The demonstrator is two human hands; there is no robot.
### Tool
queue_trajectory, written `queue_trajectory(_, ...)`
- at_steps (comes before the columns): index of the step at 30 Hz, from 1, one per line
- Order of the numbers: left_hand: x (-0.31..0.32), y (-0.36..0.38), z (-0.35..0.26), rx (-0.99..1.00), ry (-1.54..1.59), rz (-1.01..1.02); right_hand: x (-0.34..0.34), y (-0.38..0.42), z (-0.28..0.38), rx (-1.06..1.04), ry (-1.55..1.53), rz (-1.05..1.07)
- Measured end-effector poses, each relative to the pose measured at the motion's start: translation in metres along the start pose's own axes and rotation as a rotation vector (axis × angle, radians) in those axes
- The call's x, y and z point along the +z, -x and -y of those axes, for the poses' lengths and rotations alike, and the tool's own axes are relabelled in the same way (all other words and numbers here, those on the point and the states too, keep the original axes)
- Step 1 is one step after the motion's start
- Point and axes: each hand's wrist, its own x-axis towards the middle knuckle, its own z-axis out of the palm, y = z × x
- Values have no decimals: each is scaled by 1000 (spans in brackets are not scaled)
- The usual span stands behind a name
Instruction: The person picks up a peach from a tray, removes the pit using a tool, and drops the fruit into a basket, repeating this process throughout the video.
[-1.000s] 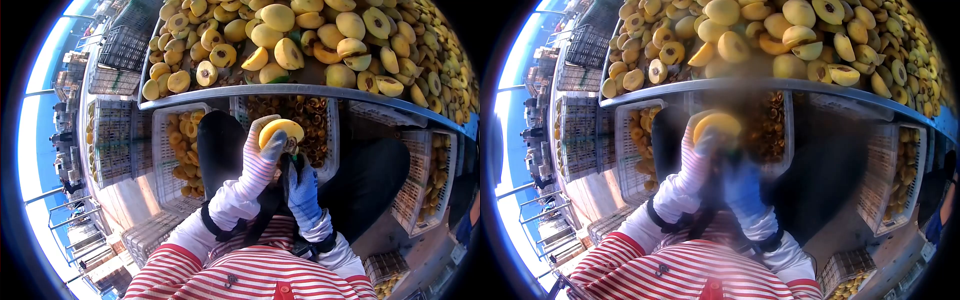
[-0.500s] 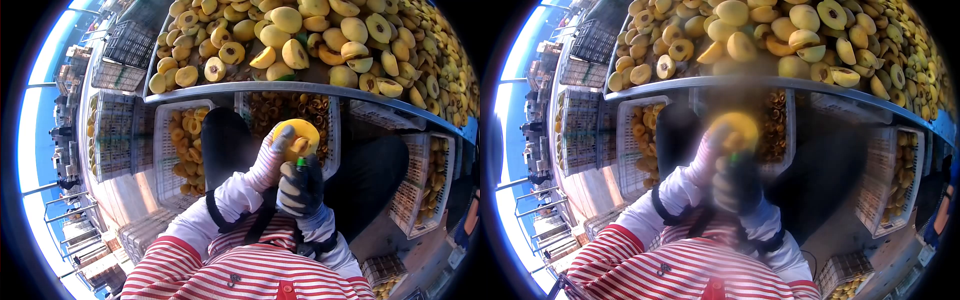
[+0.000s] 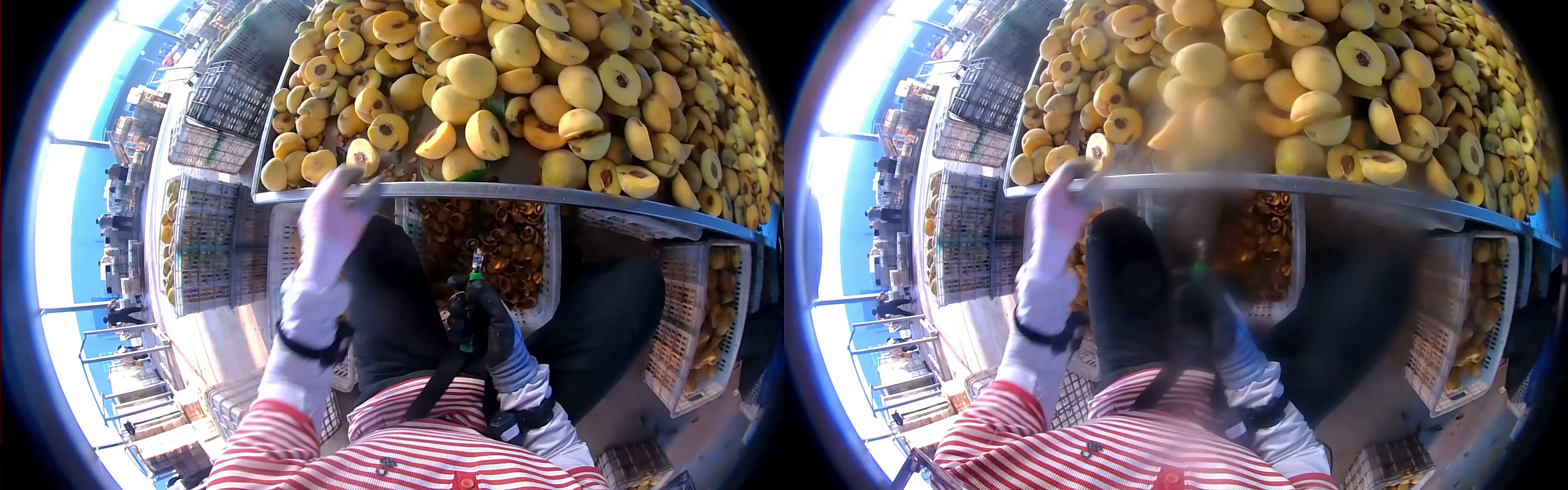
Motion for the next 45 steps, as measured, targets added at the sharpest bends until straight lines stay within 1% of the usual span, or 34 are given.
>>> queue_trajectory(1,14,-23,-23,16,-49,122,-9,-6,-4,-84,170,-56)
queue_trajectory(2,26,-47,-47,1,-271,265,-15,-9,-4,-175,338,-116)
queue_trajectory(3,37,-60,-60,71,-236,397,-16,-9,-2,-173,332,-124)
queue_trajectory(4,64,-70,-45,149,-188,409,-16,-6,0,-204,384,-188)
queue_trajectory(5,98,-90,-4,119,130,441,-17,-5,3,-234,435,-250)
queue_trajectory(6,96,-101,-13,90,446,467,-22,-7,3,-235,424,-257)
queue_trajectory(7,87,-88,-15,85,302,415,-32,-10,1,-313,516,-298)
queue_trajectory(8,85,-81,-15,9,348,368,-38,-12,-1,-389,606,-341)
queue_trajectory(9,80,-67,-24,162,318,246,-36,-13,3,-386,589,-352)
queue_trajectory(10,74,-51,-33,308,290,116,-32,-14,12,-522,799,-271)
queue_trajectory(11,63,-34,-47,460,236,126,-26,-14,20,-649,1014,-181)
queue_trajectory(12,54,-18,-62,612,187,135,-13,-11,26,-636,1015,-190)
queue_trajectory(14,44,19,-82,712,290,378,13,-2,32,-490,586,-205)
queue_trajectory(15,46,34,-81,644,426,428,1,-16,26,-902,1164,-337)
queue_trajectory(16,50,46,-76,582,557,472,-11,-14,25,-895,1185,-303)
queue_trajectory(17,50,58,-68,406,784,524,-5,-10,28,-844,1151,-272)
queue_trajectory(18,52,74,-77,65,1274,511,-2,-9,26,-784,1090,-254)
queue_trajectory(20,57,88,-81,-212,1550,482,0,-9,21,-674,912,-235)
queue_trajectory(22,60,99,-85,-422,1511,412,2,-9,14,-580,726,-223)
queue_trajectory(23,56,99,-93,-427,1332,373,2,-9,11,-560,664,-219)
queue_trajectory(24,55,99,-88,-426,1332,363,3,-9,9,-549,608,-216)
queue_trajectory(25,55,96,-81,-513,1424,382,4,-8,9,-547,612,-208)
queue_trajectory(26,54,95,-77,-600,1516,406,5,-5,11,-888,1016,-214)
queue_trajectory(27,56,96,-80,-589,1467,323,6,-1,14,-1232,1421,-210)
queue_trajectory(28,56,98,-83,-586,1471,320,9,4,14,-1234,1425,-207)
queue_trajectory(30,55,103,-88,-481,1401,269,17,20,13,-1180,1673,-236)
queue_trajectory(31,58,107,-86,-478,1377,257,25,27,12,-970,1591,-333)
queue_trajectory(34,57,111,-90,-387,1291,236,28,30,8,-995,1551,-319)
queue_trajectory(35,57,112,-90,-385,1291,239,28,35,7,-904,1552,-325)
queue_trajectory(39,59,112,-89,-318,1223,275,19,40,-3,-893,1505,-314)
queue_trajectory(41,59,110,-88,-294,1184,296,3,37,-10,-1136,1814,-196)
queue_trajectory(43,58,110,-88,-245,1113,323,-15,29,-24,-1098,1704,-208)
queue_trajectory(44,59,110,-89,-244,1112,324,-17,28,-26,-1058,1596,-216)
queue_trajectory(45,62,110,-92,-269,1093,321,-19,27,-26,-1059,1595,-216)
